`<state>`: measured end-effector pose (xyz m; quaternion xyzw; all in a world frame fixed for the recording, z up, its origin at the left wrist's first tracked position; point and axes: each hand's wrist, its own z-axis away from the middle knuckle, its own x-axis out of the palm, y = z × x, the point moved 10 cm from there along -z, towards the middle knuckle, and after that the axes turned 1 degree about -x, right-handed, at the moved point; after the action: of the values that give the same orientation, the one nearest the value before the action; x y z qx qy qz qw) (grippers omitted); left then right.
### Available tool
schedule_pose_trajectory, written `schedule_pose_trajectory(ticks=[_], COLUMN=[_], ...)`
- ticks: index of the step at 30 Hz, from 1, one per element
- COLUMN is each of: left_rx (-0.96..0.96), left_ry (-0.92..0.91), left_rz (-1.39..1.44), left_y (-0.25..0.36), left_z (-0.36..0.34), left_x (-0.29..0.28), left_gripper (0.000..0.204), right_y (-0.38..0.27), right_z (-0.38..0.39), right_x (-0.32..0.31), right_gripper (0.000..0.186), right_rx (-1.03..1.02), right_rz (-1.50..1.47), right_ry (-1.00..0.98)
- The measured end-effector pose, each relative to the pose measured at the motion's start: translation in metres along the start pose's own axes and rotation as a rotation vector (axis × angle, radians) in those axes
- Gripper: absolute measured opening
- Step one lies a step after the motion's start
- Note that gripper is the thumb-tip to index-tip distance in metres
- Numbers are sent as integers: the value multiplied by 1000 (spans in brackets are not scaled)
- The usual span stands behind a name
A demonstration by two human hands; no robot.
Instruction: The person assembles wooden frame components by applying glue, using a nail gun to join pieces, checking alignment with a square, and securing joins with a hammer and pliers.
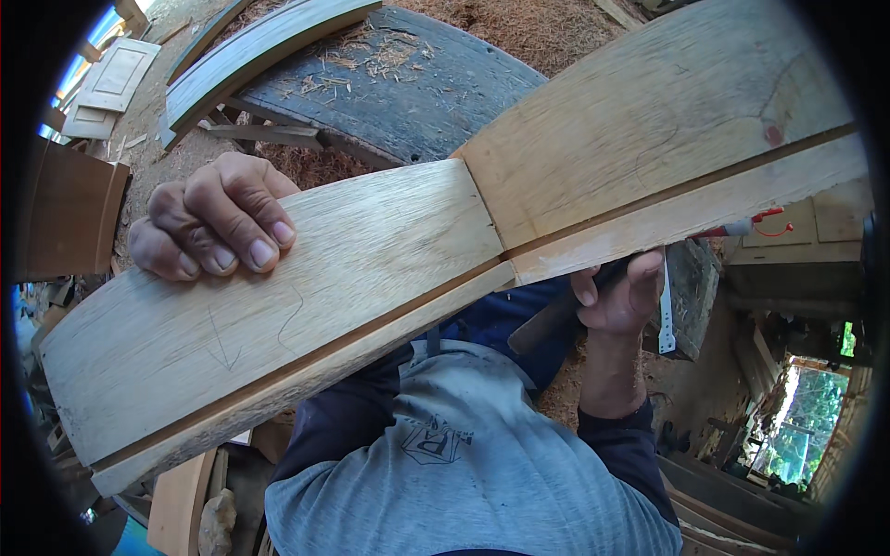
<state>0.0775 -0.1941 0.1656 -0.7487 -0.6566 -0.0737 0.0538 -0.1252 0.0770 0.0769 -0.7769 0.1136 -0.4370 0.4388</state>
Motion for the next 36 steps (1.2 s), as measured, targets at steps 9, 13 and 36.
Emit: schedule_pose_trajectory(ticks=[9, 13, 36], left_rx=[90, 130, -486], left_ry=[132, 120, 1318], left_rz=[61, 43, -507], left_y=[13, 21, -57], left_z=[9, 8, 146], left_x=[-11, -8, -88], left_gripper=[16, 13, 90], right_y=[-1, -1, -81], right_z=[9, 10, -38], right_x=[18, 22, 36], right_gripper=[42, 42, 46], right_rx=[12, 4, -120], right_rz=[-74, -66, 1106], right_ry=[-24, -89, -112])
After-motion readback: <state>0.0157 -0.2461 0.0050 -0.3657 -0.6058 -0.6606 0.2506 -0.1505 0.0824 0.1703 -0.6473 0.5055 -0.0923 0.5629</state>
